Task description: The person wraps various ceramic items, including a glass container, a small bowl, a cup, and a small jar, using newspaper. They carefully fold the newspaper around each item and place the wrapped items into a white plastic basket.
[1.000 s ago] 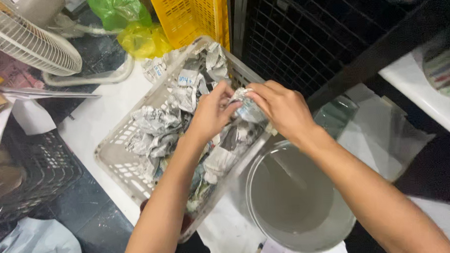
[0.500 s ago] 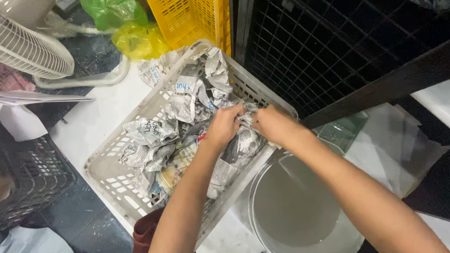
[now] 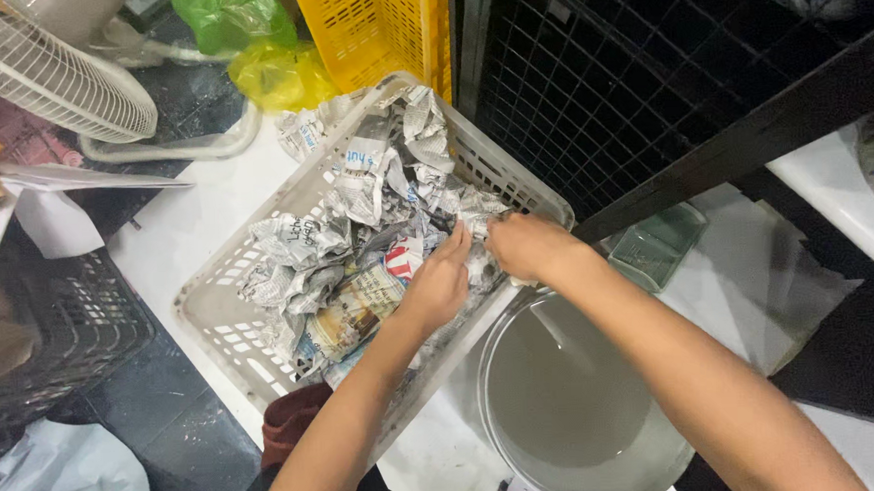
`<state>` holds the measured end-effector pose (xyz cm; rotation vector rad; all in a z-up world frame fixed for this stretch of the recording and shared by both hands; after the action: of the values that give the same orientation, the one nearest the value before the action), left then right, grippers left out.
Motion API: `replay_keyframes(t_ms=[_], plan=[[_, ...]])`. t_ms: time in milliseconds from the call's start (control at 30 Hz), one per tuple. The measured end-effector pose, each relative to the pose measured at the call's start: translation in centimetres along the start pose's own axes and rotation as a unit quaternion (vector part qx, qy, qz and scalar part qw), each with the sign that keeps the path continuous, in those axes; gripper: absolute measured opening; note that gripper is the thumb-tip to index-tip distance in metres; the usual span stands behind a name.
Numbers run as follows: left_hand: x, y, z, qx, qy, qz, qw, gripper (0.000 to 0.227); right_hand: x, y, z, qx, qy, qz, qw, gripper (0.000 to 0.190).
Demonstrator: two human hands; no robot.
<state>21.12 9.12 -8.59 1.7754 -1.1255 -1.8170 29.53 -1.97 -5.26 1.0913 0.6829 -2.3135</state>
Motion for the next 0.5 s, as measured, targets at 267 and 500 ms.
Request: replay_keyframes(t_ms=[267, 500], plan=[[-2.3, 0.9, 2.0, -0.207, 0.015, 0.117, 0.971, 0.044, -6.9, -1.8, 2.5, 0.038, 0.222, -0.114, 0.968, 0.035], [-1.0, 2.2, 1.1, -0.088, 0.086, 0.613, 0.780, 0.034, -2.9, -1.8, 2.4, 0.052, 0.258, -0.364, 0.893, 0.040]])
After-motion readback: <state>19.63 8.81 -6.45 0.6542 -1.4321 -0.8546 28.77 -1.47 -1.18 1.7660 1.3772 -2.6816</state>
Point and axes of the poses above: each hand's wrist, its own z-axis away from the middle knuckle, its own x-axis out of the palm, y = z × x, the point moved 7 cm from there along -z, towards the middle knuckle, and after that the axes turned 9 degrees about -y, right-handed, at the moved point
